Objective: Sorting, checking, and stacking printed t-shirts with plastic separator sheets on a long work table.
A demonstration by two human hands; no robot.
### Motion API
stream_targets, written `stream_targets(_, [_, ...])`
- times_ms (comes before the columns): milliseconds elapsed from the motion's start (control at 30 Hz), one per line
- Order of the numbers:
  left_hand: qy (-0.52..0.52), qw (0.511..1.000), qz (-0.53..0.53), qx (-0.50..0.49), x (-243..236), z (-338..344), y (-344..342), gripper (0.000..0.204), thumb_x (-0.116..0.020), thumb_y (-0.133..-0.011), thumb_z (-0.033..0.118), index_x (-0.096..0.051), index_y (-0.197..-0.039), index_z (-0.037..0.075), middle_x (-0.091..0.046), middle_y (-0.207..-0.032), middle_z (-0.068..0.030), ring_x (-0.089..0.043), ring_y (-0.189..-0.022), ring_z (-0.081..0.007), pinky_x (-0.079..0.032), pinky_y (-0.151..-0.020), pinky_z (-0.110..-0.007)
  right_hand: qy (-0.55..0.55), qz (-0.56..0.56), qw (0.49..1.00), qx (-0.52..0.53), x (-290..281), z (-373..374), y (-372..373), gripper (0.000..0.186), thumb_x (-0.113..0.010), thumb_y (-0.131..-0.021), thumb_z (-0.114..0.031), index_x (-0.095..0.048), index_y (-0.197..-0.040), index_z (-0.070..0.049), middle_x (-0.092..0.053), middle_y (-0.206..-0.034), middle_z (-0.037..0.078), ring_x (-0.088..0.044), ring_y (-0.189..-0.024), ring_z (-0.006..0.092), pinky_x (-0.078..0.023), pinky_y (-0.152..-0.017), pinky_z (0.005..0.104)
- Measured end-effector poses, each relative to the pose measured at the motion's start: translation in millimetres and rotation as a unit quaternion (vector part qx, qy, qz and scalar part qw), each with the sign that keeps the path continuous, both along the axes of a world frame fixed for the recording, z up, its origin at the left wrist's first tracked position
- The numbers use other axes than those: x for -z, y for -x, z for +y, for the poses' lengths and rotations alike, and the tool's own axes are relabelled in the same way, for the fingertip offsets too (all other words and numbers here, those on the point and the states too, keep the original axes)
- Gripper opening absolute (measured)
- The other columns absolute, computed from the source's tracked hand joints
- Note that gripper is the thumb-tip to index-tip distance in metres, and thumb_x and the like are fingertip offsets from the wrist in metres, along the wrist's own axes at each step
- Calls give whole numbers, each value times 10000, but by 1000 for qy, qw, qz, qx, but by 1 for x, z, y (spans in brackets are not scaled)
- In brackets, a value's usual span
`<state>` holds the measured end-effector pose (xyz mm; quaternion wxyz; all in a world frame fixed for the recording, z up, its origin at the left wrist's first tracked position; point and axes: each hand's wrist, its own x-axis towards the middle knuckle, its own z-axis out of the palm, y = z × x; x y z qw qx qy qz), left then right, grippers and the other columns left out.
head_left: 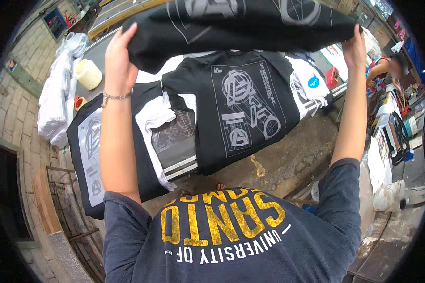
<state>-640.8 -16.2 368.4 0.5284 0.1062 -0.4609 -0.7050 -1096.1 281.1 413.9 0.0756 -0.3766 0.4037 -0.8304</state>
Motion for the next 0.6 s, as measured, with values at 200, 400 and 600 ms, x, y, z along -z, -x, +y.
stream_targets(200, [-33, 980, -179, 76, 90, 53, 16, 543, -625, -878, 110, -385, -1337, -55, -593, -1159, -129, -587, -1051, -192, -472, -920, -315, -218, -107, 963, 121, 128, 66, 30, 478, -572, -939, -311, -479, -1314, -29, -571, -1215, 90, -583, -1050, 193, -469, -892, 322])
stream_targets(400, [-112, 948, -295, 38, 226, 124, -4, 567, -583, -921, 121, -296, -1379, -49, -524, -1254, -163, -541, -1113, -204, -444, -953, -300, -414, -174, 889, 93, 307, 124, 22, 376, -578, -940, -263, -565, -1217, -9, -615, -1138, 56, -555, -1027, 159, -431, -885, 309])
stream_targets(600, [56, 845, -532, 13, 373, 151, -52, 599, -569, -905, 101, -279, -1429, 84, -596, -1012, -73, -621, -813, -154, -496, -784, -287, -487, -182, 805, 285, 474, 170, 2, 217, -592, -890, -92, -590, -1093, -16, -628, -1008, 72, -588, -943, 171, -473, -859, 306])
